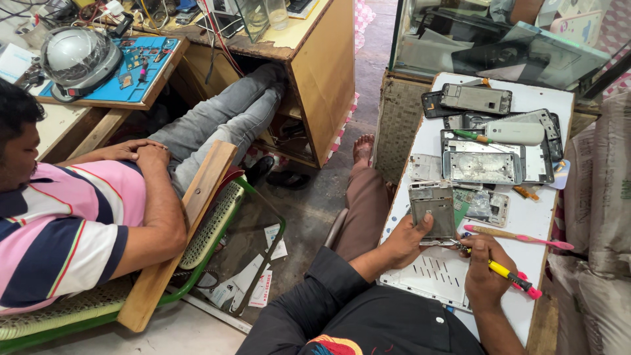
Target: The person uses a yellow-handled screwdriver to remove screws from the back of a disassembled mobile phone. They hold the phone with their left hand and turn the screwdriver with their right hand, working on the device's internal frame.
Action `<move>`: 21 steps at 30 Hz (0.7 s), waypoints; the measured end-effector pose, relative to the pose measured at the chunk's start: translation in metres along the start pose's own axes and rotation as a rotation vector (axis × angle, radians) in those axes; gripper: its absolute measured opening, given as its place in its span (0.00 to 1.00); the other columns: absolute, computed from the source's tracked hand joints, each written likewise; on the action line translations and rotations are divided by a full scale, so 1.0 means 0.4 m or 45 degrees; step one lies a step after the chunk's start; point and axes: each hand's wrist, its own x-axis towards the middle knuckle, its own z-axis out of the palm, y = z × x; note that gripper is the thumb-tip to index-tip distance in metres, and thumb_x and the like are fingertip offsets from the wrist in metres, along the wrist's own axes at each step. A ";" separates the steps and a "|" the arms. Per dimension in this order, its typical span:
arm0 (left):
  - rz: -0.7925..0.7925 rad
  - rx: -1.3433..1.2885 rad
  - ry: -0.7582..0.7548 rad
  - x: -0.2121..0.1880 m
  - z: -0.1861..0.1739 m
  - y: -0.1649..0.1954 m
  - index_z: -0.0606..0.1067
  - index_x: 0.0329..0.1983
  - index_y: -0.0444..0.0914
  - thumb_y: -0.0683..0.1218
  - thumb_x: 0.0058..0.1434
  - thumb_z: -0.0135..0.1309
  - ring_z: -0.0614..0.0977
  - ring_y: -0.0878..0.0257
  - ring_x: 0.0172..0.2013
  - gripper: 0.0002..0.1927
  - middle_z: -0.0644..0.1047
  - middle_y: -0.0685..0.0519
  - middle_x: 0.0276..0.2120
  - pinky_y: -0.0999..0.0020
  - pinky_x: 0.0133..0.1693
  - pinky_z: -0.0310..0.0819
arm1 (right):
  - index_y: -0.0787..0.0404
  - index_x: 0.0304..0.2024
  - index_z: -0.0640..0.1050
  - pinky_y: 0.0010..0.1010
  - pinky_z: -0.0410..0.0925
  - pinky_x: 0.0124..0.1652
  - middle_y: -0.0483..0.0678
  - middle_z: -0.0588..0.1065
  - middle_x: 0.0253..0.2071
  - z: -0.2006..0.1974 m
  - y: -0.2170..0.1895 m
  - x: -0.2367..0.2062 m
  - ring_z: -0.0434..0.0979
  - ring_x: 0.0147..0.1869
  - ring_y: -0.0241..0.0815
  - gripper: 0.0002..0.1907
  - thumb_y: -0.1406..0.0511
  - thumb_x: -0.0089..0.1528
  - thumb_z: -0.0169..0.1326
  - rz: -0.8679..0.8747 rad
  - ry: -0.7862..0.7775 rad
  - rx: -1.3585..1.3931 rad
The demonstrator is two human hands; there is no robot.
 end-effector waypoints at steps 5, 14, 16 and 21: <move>0.008 -0.018 -0.006 -0.001 -0.006 -0.007 0.67 0.66 0.33 0.62 0.76 0.48 0.81 0.57 0.51 0.30 0.79 0.45 0.50 0.61 0.56 0.77 | 0.73 0.41 0.77 0.25 0.70 0.39 0.53 0.77 0.41 -0.004 0.018 -0.006 0.76 0.38 0.37 0.20 0.60 0.76 0.49 0.042 -0.005 0.037; -0.040 0.004 0.017 -0.001 -0.003 -0.002 0.66 0.67 0.33 0.62 0.74 0.47 0.81 0.55 0.52 0.32 0.79 0.44 0.51 0.59 0.58 0.77 | 0.74 0.42 0.77 0.25 0.70 0.39 0.53 0.77 0.40 -0.009 0.017 -0.006 0.77 0.37 0.36 0.22 0.58 0.76 0.47 0.033 -0.032 -0.015; -0.040 0.012 0.003 0.000 -0.004 -0.001 0.66 0.67 0.33 0.63 0.74 0.46 0.81 0.55 0.52 0.32 0.79 0.44 0.51 0.58 0.58 0.77 | 0.74 0.42 0.77 0.25 0.71 0.39 0.53 0.78 0.40 -0.006 0.011 -0.004 0.77 0.38 0.36 0.22 0.58 0.76 0.47 0.037 -0.031 -0.018; -0.020 -0.002 -0.040 0.000 -0.011 -0.003 0.66 0.67 0.32 0.63 0.75 0.46 0.82 0.53 0.51 0.32 0.79 0.42 0.51 0.57 0.58 0.77 | 0.73 0.42 0.77 0.25 0.71 0.41 0.54 0.78 0.43 0.000 -0.002 -0.002 0.76 0.39 0.36 0.22 0.58 0.76 0.48 0.013 -0.027 -0.006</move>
